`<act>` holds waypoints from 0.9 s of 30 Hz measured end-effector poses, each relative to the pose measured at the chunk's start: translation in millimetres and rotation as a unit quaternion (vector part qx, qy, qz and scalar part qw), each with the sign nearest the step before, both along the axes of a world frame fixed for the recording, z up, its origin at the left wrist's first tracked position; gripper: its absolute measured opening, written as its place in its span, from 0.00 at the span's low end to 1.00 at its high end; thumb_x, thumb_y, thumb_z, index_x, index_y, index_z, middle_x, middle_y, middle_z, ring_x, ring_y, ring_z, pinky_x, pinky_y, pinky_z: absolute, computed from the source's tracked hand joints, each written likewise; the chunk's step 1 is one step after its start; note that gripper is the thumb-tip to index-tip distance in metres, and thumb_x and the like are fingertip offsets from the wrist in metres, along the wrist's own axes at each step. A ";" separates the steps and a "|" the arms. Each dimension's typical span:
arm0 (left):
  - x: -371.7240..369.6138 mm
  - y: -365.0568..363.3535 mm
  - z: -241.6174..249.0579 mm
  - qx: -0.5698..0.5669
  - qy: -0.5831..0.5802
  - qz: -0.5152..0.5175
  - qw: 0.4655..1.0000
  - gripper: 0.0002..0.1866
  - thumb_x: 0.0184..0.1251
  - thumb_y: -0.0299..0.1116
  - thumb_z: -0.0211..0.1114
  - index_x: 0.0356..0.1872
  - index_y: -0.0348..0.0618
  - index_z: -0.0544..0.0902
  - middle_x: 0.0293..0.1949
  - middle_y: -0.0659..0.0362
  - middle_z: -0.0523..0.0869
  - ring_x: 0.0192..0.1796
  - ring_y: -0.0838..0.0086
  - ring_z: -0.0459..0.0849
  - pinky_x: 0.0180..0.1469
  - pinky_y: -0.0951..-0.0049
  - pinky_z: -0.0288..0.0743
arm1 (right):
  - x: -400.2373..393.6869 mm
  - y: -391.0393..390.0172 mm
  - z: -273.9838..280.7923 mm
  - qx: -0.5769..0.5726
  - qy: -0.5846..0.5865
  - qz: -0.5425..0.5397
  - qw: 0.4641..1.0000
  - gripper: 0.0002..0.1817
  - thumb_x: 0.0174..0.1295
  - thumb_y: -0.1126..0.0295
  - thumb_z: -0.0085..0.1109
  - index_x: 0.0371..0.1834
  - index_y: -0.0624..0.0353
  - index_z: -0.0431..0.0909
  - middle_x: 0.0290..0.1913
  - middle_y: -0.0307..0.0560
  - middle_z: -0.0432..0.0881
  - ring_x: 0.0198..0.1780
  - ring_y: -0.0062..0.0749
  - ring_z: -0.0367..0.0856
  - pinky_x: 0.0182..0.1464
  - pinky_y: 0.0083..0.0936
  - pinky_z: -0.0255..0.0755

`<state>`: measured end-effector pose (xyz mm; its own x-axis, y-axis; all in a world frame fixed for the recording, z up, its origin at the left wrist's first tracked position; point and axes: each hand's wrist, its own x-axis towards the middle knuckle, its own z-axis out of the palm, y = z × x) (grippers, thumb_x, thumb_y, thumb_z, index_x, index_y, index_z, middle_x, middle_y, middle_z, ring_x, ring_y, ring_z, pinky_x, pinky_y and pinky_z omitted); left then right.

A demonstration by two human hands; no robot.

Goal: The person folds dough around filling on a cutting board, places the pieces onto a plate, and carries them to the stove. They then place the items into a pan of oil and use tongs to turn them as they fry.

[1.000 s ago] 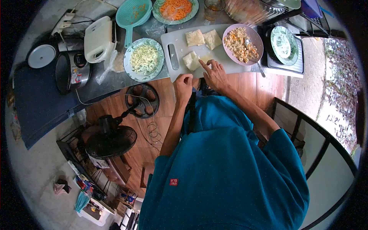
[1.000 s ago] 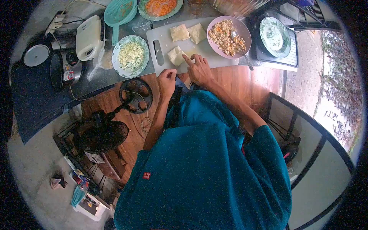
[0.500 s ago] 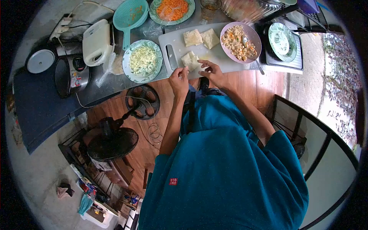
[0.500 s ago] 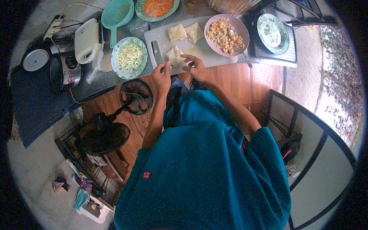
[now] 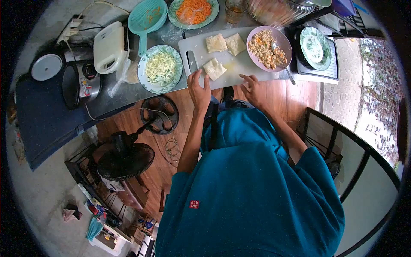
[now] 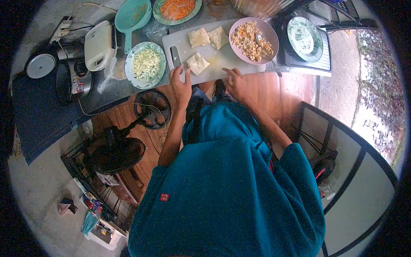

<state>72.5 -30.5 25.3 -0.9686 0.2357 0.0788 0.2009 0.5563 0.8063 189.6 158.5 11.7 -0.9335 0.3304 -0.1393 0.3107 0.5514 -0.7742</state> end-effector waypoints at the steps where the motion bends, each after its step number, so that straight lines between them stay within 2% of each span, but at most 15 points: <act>1: -0.6 -0.5 -4.0 0.000 0.001 -0.001 1.000 0.17 0.61 0.34 0.61 0.49 0.36 0.76 0.46 0.47 0.78 0.51 0.55 0.73 0.56 0.59 0.64 | 9.1 5.4 1.4 0.000 0.001 -0.001 1.000 0.21 0.57 0.70 0.57 0.56 0.57 0.72 0.39 0.51 0.73 0.32 0.37 0.75 0.38 0.31 0.72; 3: -4.4 0.1 -7.7 -0.027 -0.015 -0.007 0.999 0.22 0.62 0.35 0.61 0.54 0.34 0.73 0.51 0.44 0.76 0.55 0.53 0.71 0.59 0.59 0.63 | 20.5 11.0 6.1 0.010 -0.032 -0.034 0.999 0.20 0.58 0.70 0.57 0.55 0.57 0.72 0.39 0.52 0.74 0.36 0.41 0.76 0.40 0.33 0.73; 7: -16.8 6.8 -3.5 -0.056 0.007 -0.044 0.997 0.25 0.62 0.36 0.61 0.58 0.33 0.69 0.54 0.43 0.74 0.57 0.52 0.70 0.59 0.58 0.63 | 13.2 11.8 8.3 0.017 -0.041 -0.049 0.998 0.20 0.57 0.70 0.58 0.54 0.58 0.72 0.40 0.52 0.75 0.40 0.42 0.77 0.41 0.35 0.73; 9: -22.2 11.2 -2.6 -0.067 0.005 -0.086 0.994 0.27 0.61 0.36 0.61 0.59 0.34 0.67 0.54 0.43 0.74 0.58 0.51 0.70 0.60 0.58 0.62 | 2.3 5.2 4.7 -0.006 0.019 -0.060 0.998 0.21 0.57 0.71 0.57 0.55 0.58 0.71 0.41 0.53 0.75 0.43 0.43 0.77 0.44 0.34 0.73; 12: -32.6 19.7 -4.9 -0.075 0.004 -0.122 0.990 0.28 0.59 0.35 0.61 0.59 0.34 0.66 0.55 0.42 0.74 0.58 0.51 0.70 0.61 0.59 0.62 | -15.1 -4.5 10.5 -0.028 0.038 -0.064 0.997 0.21 0.57 0.71 0.57 0.56 0.59 0.70 0.42 0.54 0.75 0.44 0.44 0.77 0.47 0.34 0.73; 14: -35.2 21.9 -4.5 -0.081 -0.004 -0.147 0.986 0.29 0.59 0.35 0.62 0.60 0.34 0.66 0.55 0.41 0.74 0.58 0.51 0.70 0.61 0.59 0.62 | -23.3 -13.8 7.8 -0.044 0.062 -0.075 0.994 0.23 0.56 0.72 0.57 0.57 0.60 0.69 0.43 0.56 0.75 0.45 0.46 0.76 0.49 0.36 0.72; 20: -44.7 31.3 -2.3 -0.114 -0.002 -0.183 0.976 0.28 0.58 0.33 0.61 0.59 0.33 0.66 0.53 0.41 0.74 0.57 0.50 0.71 0.60 0.58 0.63 | -40.4 -17.5 6.5 0.018 0.041 -0.041 0.998 0.25 0.52 0.72 0.59 0.55 0.61 0.69 0.47 0.58 0.74 0.47 0.49 0.76 0.51 0.38 0.71; 25: -53.5 32.8 -2.3 -0.101 -0.035 -0.196 0.975 0.26 0.59 0.31 0.59 0.59 0.34 0.66 0.51 0.40 0.76 0.54 0.49 0.73 0.57 0.57 0.65 | -46.7 -28.9 4.7 -0.053 0.063 -0.056 0.995 0.25 0.52 0.72 0.59 0.56 0.63 0.69 0.46 0.57 0.75 0.47 0.47 0.77 0.50 0.36 0.72; 27: -57.5 33.4 -4.7 -0.114 -0.033 -0.199 0.973 0.26 0.59 0.30 0.58 0.59 0.35 0.66 0.49 0.41 0.77 0.53 0.49 0.74 0.56 0.57 0.67 | -49.7 -28.8 4.1 -0.095 0.018 -0.051 0.994 0.26 0.52 0.73 0.58 0.56 0.65 0.67 0.46 0.61 0.75 0.47 0.49 0.76 0.52 0.38 0.71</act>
<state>15.0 3.0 20.6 -0.7977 0.5978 -0.0796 0.3893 0.6112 0.6891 140.0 129.7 15.8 -0.9019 0.3947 -0.1754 0.3281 0.3619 -0.8725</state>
